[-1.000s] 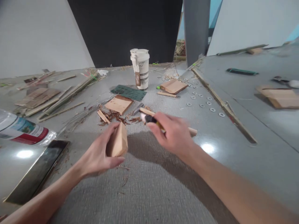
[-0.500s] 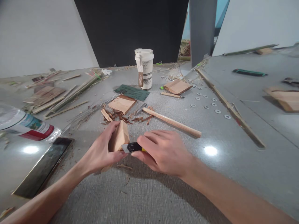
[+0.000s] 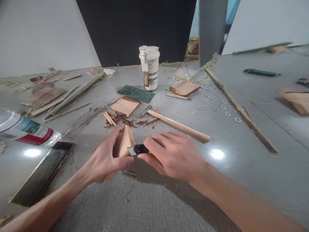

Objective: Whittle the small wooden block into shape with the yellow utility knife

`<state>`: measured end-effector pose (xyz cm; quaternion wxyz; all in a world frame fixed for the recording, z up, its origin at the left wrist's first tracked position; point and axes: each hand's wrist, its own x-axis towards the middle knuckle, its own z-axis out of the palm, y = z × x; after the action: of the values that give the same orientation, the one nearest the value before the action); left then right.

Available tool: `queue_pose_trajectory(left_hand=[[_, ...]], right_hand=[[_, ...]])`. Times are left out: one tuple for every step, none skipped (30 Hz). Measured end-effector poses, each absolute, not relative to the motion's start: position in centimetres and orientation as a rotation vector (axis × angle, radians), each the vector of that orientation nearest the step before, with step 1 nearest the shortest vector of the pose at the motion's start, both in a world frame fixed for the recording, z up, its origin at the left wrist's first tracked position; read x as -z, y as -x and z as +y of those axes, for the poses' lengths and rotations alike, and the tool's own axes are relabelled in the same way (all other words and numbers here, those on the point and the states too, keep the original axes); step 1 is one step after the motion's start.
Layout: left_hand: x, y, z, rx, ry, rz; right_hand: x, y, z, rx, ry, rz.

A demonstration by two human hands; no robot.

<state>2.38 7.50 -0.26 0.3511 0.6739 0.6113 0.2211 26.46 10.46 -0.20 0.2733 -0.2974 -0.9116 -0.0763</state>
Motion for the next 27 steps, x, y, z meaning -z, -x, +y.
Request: queue_pose_trajectory(left_hand=[[0.2,-2.5,7.4,-0.551,-1.753,1.595],[0.1,-2.6,7.2,-0.531,-1.760,1.592],[0.0,-2.7,7.1,-0.515,-1.761,1.585],[-0.1,-2.7,7.1,-0.509,-1.755,1.578],[-0.1,-2.6,7.1,-0.516,-1.741,1.583],[-0.2,-2.5,7.2,-0.528,-1.724,1.599],[-0.1,-2.3,7.4,-0.546,-1.709,1.632],[-0.1,-2.1,7.6,-0.564,-1.697,1.667],[-0.1,-1.9,7.8,-0.578,-1.687,1.693],[0.0,-1.8,8.0,-0.587,-1.678,1.701],[0.1,-1.7,8.1,-0.591,-1.668,1.702],[0.1,-1.6,8.2,-0.591,-1.662,1.697],[0.1,-1.6,8.2,-0.590,-1.658,1.694],[0.2,-1.6,8.1,-0.587,-1.656,1.692],[0.2,-1.7,8.1,-0.586,-1.657,1.693],[0.1,-1.7,8.0,-0.585,-1.659,1.689],[0.1,-1.8,7.9,-0.582,-1.662,1.684],[0.1,-1.9,7.8,-0.581,-1.666,1.678],[0.1,-1.9,7.8,-0.581,-1.670,1.673],[0.0,-2.0,7.7,-0.583,-1.675,1.668],[0.0,-2.0,7.7,-0.584,-1.677,1.664],[0.0,-2.0,7.8,-0.583,-1.676,1.662],[-0.1,-2.1,7.8,-0.581,-1.675,1.663],[-0.1,-2.1,7.8,-0.577,-1.674,1.665],[-0.1,-2.1,7.8,-0.571,-1.676,1.665],[-0.1,-2.2,7.8,-0.568,-1.680,1.663],[-0.1,-2.2,7.8,-0.566,-1.686,1.660]], right_hand=[[0.1,-26.9,10.9,0.244,0.879,-2.426],[0.1,-27.4,11.5,0.279,0.995,-2.374],[0.0,-28.0,12.0,0.306,1.125,-2.312],[-0.1,-28.5,12.5,0.350,1.203,-2.226],[-0.2,-28.9,12.8,0.376,1.243,-2.156],[-0.3,-29.1,13.0,0.389,1.216,-2.119],[-0.3,-29.1,12.9,0.356,1.171,-2.143],[-0.4,-28.9,12.7,0.308,1.096,-2.192],[-0.4,-28.6,12.3,0.247,1.012,-2.260],[-0.4,-28.1,11.9,0.204,0.937,-2.313],[-0.3,-27.6,11.4,0.178,0.871,-2.349],[-0.3,-27.1,11.0,0.156,0.822,-2.378],[-0.2,-26.7,10.6,0.140,0.791,-2.398],[-0.1,-26.4,10.4,0.122,0.773,-2.416],[0.0,-26.2,10.3,0.101,0.766,-2.433],[0.1,-26.2,10.2,0.082,0.765,-2.446],[0.2,-26.1,10.2,0.064,0.767,-2.457],[0.3,-26.2,10.3,0.055,0.767,-2.461],[0.4,-26.2,10.3,0.048,0.765,-2.464],[0.4,-26.2,10.4,0.044,0.764,-2.466],[0.5,-26.2,10.4,0.041,0.762,-2.468],[0.5,-26.2,10.4,0.036,0.763,-2.474],[0.5,-26.1,10.4,0.032,0.765,-2.479],[0.5,-26.1,10.4,0.026,0.769,-2.484],[0.6,-26.1,10.4,0.022,0.773,-2.488],[0.6,-26.0,10.3,0.020,0.777,-2.490],[0.6,-26.0,10.3,0.021,0.778,-2.491]])
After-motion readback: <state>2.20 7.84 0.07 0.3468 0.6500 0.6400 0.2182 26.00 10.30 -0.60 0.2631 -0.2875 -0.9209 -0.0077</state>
